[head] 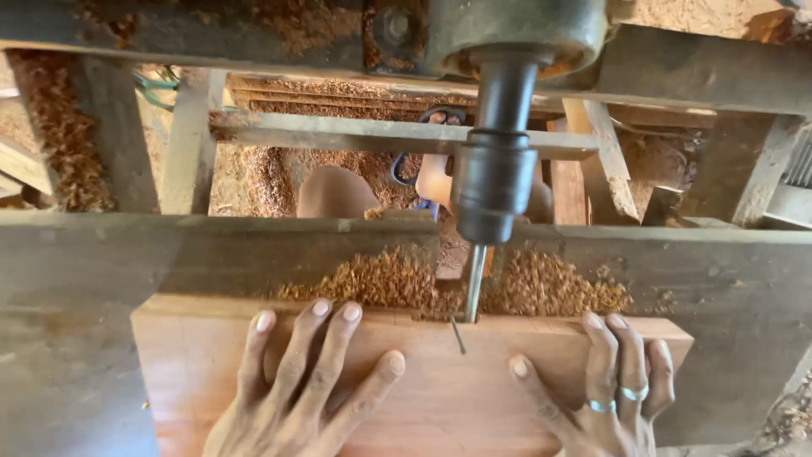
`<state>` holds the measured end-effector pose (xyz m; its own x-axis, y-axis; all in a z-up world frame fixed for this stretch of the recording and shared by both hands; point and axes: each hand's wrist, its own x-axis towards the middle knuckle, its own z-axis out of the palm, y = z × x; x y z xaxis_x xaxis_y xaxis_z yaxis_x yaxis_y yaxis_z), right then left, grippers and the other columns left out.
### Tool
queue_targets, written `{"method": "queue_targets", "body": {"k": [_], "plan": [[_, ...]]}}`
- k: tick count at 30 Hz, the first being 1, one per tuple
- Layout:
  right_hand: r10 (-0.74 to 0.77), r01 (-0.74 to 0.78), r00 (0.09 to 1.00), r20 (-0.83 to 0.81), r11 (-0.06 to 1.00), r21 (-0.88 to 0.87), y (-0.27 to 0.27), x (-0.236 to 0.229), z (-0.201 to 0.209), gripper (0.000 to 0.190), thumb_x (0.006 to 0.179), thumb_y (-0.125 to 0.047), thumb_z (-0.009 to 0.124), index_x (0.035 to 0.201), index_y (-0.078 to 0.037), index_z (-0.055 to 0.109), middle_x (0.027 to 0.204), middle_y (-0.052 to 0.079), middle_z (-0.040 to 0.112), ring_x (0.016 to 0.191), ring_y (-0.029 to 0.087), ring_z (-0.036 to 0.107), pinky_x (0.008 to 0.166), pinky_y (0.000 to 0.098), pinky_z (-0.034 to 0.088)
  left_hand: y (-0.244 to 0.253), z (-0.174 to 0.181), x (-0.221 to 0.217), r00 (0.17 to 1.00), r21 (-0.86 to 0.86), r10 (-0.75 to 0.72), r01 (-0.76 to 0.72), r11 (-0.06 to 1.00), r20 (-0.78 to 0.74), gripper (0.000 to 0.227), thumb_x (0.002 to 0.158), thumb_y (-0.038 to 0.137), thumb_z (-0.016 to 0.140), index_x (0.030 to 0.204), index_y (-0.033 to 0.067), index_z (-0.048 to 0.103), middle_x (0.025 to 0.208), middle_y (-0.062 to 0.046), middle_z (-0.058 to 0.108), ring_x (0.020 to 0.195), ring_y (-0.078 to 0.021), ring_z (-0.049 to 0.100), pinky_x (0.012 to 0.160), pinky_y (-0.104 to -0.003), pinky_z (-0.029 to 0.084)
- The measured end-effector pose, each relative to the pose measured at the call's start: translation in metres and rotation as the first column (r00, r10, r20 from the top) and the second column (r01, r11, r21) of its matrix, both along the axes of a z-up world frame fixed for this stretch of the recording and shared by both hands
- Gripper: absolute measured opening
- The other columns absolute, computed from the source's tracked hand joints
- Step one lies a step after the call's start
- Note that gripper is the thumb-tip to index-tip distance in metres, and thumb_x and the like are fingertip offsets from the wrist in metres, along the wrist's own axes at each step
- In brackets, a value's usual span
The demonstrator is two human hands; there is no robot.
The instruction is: Using a drill press or mortising machine to cut rectangular holes (mortises) into a wooden plank.
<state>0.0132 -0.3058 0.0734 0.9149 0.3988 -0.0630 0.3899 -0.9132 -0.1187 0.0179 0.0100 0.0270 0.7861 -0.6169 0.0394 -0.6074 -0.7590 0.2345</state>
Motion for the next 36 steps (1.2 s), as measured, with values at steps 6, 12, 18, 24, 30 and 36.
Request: {"method": "queue_targets", "body": {"k": [6, 12, 18, 24, 30, 36], "plan": [[0.14, -0.128, 0.983, -0.114, 0.986, 0.106, -0.032, -0.009, 0.036, 0.111, 0.066, -0.089, 0.059, 0.158, -0.032, 0.035, 0.16, 0.033, 0.017, 0.15, 0.052, 0.012, 0.116, 0.0736, 0.005, 0.02, 0.06, 0.008, 0.959, -0.27, -0.091, 0.016, 0.963, -0.267, 0.105, 0.074, 0.075, 0.065, 0.156, 0.0188, 0.032, 0.162, -0.027, 0.015, 0.149, -0.0472, 0.014, 0.115, -0.073, 0.007], [0.125, -0.11, 0.98, -0.154, 0.988, 0.107, -0.058, -0.022, 0.062, 0.134, 0.039, -0.092, 0.071, 0.153, -0.034, 0.03, 0.163, 0.028, 0.001, 0.15, 0.052, -0.003, 0.114, 0.0759, -0.006, 0.049, 0.079, 0.003, 0.95, -0.228, -0.111, 0.044, 0.973, -0.293, 0.128, 0.053, 0.079, 0.069, 0.158, 0.0189, 0.028, 0.168, -0.023, 0.005, 0.154, -0.0429, 0.0, 0.12, -0.065, -0.001], [0.117, -0.076, 0.968, -0.222, 0.98, 0.185, -0.061, -0.019, 0.058, 0.134, 0.037, -0.083, 0.08, 0.153, -0.034, 0.034, 0.164, 0.03, 0.002, 0.15, 0.055, 0.0, 0.117, 0.0739, 0.006, 0.051, 0.079, 0.003, 0.96, -0.168, -0.06, 0.014, 0.986, -0.274, 0.129, 0.046, 0.088, 0.071, 0.155, 0.0302, 0.032, 0.169, -0.016, 0.007, 0.154, -0.0425, 0.0, 0.114, -0.076, -0.005], [0.099, -0.048, 0.937, -0.336, 0.986, 0.157, -0.063, 0.005, 0.028, 0.108, 0.031, -0.067, 0.087, 0.131, -0.038, 0.057, 0.155, 0.026, 0.019, 0.142, 0.054, 0.018, 0.11, 0.0774, 0.018, 0.056, 0.061, 0.021, 0.897, -0.028, 0.046, -0.065, 0.998, -0.44, 0.117, 0.044, 0.086, 0.07, 0.146, 0.0367, 0.044, 0.165, -0.011, 0.01, 0.149, -0.0474, 0.0, 0.106, -0.086, -0.003], [0.067, -0.003, 0.947, -0.315, 0.98, 0.2, -0.065, 0.012, 0.005, 0.095, 0.04, -0.072, 0.087, 0.126, -0.041, 0.062, 0.157, 0.023, 0.021, 0.144, 0.054, 0.018, 0.11, 0.0787, 0.02, 0.074, 0.014, 0.019, 0.89, -0.08, 0.036, -0.081, 0.993, -0.455, 0.101, 0.056, 0.09, 0.06, 0.142, 0.0403, 0.042, 0.164, -0.013, 0.01, 0.149, -0.0452, 0.002, 0.104, -0.088, 0.006], [0.084, -0.025, 0.958, -0.275, 0.978, 0.208, -0.066, 0.009, -0.002, 0.09, 0.035, -0.063, 0.09, 0.119, -0.04, 0.068, 0.154, 0.024, 0.024, 0.14, 0.053, 0.021, 0.109, 0.0757, 0.027, 0.089, 0.003, 0.005, 0.932, -0.05, 0.001, -0.02, 0.999, -0.362, 0.101, 0.06, 0.094, 0.06, 0.146, 0.0447, 0.041, 0.163, -0.016, 0.012, 0.147, -0.0466, 0.007, 0.094, -0.091, 0.019]]}}
